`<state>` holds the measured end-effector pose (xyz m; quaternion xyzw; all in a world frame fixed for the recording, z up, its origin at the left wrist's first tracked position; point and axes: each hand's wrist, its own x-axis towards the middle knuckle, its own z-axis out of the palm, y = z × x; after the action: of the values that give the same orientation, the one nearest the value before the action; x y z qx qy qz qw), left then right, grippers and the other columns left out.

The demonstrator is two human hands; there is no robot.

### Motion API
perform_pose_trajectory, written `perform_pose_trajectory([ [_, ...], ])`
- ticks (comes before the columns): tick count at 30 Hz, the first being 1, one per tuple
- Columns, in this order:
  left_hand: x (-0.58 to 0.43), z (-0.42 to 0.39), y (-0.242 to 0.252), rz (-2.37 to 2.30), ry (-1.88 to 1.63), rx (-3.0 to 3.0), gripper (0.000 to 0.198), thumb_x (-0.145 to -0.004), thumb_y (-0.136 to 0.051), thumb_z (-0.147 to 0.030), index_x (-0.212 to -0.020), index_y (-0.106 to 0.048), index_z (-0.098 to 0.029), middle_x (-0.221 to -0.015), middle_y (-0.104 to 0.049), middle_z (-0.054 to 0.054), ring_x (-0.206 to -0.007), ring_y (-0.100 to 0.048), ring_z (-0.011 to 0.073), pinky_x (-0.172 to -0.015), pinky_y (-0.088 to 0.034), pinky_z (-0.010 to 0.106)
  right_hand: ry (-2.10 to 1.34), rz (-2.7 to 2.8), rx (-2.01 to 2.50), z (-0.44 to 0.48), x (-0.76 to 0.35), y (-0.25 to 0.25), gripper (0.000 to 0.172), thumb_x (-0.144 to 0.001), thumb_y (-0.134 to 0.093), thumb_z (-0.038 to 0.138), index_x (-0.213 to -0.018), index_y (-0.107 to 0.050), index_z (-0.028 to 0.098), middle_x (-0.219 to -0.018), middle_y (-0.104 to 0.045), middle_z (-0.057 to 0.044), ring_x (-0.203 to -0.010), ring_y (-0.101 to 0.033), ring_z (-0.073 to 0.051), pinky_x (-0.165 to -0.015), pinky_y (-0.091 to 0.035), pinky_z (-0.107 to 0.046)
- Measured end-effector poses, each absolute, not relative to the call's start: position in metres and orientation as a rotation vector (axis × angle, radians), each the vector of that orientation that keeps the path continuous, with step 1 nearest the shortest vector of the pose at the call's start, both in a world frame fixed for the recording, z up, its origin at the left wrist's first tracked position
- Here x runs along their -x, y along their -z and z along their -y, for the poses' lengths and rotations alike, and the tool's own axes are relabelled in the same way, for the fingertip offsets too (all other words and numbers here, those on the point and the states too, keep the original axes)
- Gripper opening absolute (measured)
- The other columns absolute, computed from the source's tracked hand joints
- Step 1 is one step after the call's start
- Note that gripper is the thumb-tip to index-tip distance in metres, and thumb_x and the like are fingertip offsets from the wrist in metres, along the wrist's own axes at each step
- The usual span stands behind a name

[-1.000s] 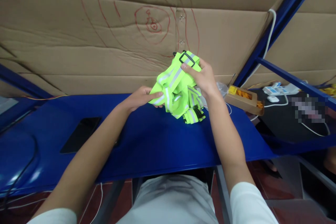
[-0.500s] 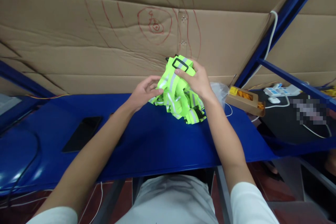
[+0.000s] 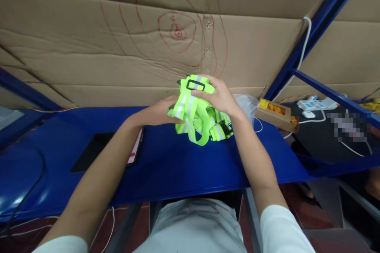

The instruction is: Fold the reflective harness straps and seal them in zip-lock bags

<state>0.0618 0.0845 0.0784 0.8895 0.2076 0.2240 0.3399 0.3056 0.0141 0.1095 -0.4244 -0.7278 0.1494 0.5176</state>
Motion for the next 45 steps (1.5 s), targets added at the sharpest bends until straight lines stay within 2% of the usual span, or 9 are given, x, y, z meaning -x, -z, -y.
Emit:
perform_pose_trajectory([
  [4, -0.063, -0.076, -0.079, -0.335, -0.590, -1.917, 0.092, -0.065, -0.091, -0.038, -0.145, -0.048, -0.025, -0.146, -0.056, 0.012, -0.131, -0.055, 0.0352, -0.104, -0.049, 0.045, -0.321, 1.820, 0.941, -0.007, -0.293, -0.113, 0.049, -0.081, -0.079, 0.046, -0.123, -0.068, 0.024, -0.120, -0.073, -0.004, -0.110, -0.069, -0.025, -0.100, -0.053, -0.042],
  [9, -0.088, -0.059, -0.059, -0.419, -0.705, -1.554, 0.067, -0.065, -0.092, -0.031, -0.125, -0.065, -0.020, -0.118, -0.073, 0.011, -0.107, -0.069, 0.0324, -0.093, -0.056, 0.046, -0.228, 1.812, 0.877, 0.000, -0.275, -0.111, 0.044, -0.088, -0.072, 0.040, -0.130, -0.065, 0.028, -0.133, -0.067, -0.002, -0.123, -0.063, -0.026, -0.108, -0.048, -0.043],
  [14, -0.107, -0.046, -0.041, -0.411, -0.605, -1.447, 0.067, -0.059, -0.094, -0.031, -0.120, -0.068, -0.018, -0.114, -0.074, 0.012, -0.106, -0.071, 0.0318, -0.096, -0.056, 0.047, -0.270, 1.818, 0.930, -0.002, -0.273, -0.109, 0.041, -0.088, -0.072, 0.039, -0.126, -0.067, 0.026, -0.130, -0.069, -0.002, -0.124, -0.062, -0.025, -0.111, -0.045, -0.043],
  [21, -0.093, -0.061, -0.053, -0.424, -0.596, -1.802, 0.056, -0.073, -0.085, -0.040, -0.121, -0.067, -0.016, -0.125, -0.071, 0.013, -0.114, -0.068, 0.0316, -0.099, -0.054, 0.044, -1.133, 1.331, 1.068, -0.018, -0.285, -0.099, 0.040, -0.077, -0.080, 0.047, -0.104, -0.068, 0.022, -0.100, -0.075, -0.006, -0.087, -0.071, -0.024, -0.078, -0.059, -0.037],
  [23, -0.092, -0.058, -0.056, -0.464, -0.633, -1.828, 0.054, -0.073, -0.085, -0.041, -0.118, -0.068, -0.016, -0.120, -0.073, 0.013, -0.109, -0.070, 0.0313, -0.094, -0.056, 0.043, -1.208, 1.295, 1.073, -0.021, -0.285, -0.096, 0.039, -0.077, -0.078, 0.048, -0.103, -0.067, 0.021, -0.100, -0.074, -0.007, -0.086, -0.071, -0.023, -0.076, -0.059, -0.036],
  [27, -0.094, -0.045, -0.064, -0.489, -0.666, -1.766, 0.050, -0.072, -0.085, -0.041, -0.112, -0.069, -0.015, -0.112, -0.075, 0.012, -0.098, -0.072, 0.0287, -0.085, -0.058, 0.039, -0.653, 1.412, 1.159, -0.016, -0.283, -0.099, 0.044, -0.078, -0.078, 0.043, -0.115, -0.063, 0.024, -0.118, -0.068, -0.006, -0.098, -0.067, -0.022, -0.084, -0.056, -0.036],
  [31, -0.094, -0.037, -0.071, -0.516, -0.717, -1.781, 0.046, -0.072, -0.086, -0.039, -0.108, -0.071, -0.015, -0.107, -0.076, 0.009, -0.098, -0.071, 0.0273, -0.087, -0.058, 0.039, -0.196, 1.770, 1.093, 0.001, -0.281, -0.111, 0.027, -0.096, -0.059, 0.043, -0.115, -0.067, 0.025, -0.121, -0.069, -0.006, -0.113, -0.063, -0.022, -0.099, -0.050, -0.038],
  [37, -0.083, -0.036, -0.086, -0.568, -0.731, -1.648, 0.046, -0.063, -0.091, -0.032, -0.103, -0.073, -0.017, -0.097, -0.076, 0.006, -0.090, -0.071, 0.0257, -0.078, -0.058, 0.035, -0.202, 2.172, 1.134, 0.016, -0.272, -0.118, 0.064, -0.087, -0.072, 0.050, -0.142, -0.056, 0.022, -0.144, -0.059, -0.009, -0.134, -0.054, -0.028, -0.111, -0.043, -0.041],
  [45, -0.092, -0.036, -0.077, -0.470, -0.644, -1.216, 0.042, -0.060, -0.092, -0.023, -0.097, -0.074, -0.017, -0.095, -0.078, 0.007, -0.093, -0.074, 0.0313, -0.086, -0.058, 0.044, -0.122, 1.969, 1.171, 0.008, -0.267, -0.112, 0.048, -0.090, -0.070, 0.049, -0.133, -0.065, 0.028, -0.134, -0.068, -0.002, -0.126, -0.062, -0.027, -0.109, -0.045, -0.039],
])
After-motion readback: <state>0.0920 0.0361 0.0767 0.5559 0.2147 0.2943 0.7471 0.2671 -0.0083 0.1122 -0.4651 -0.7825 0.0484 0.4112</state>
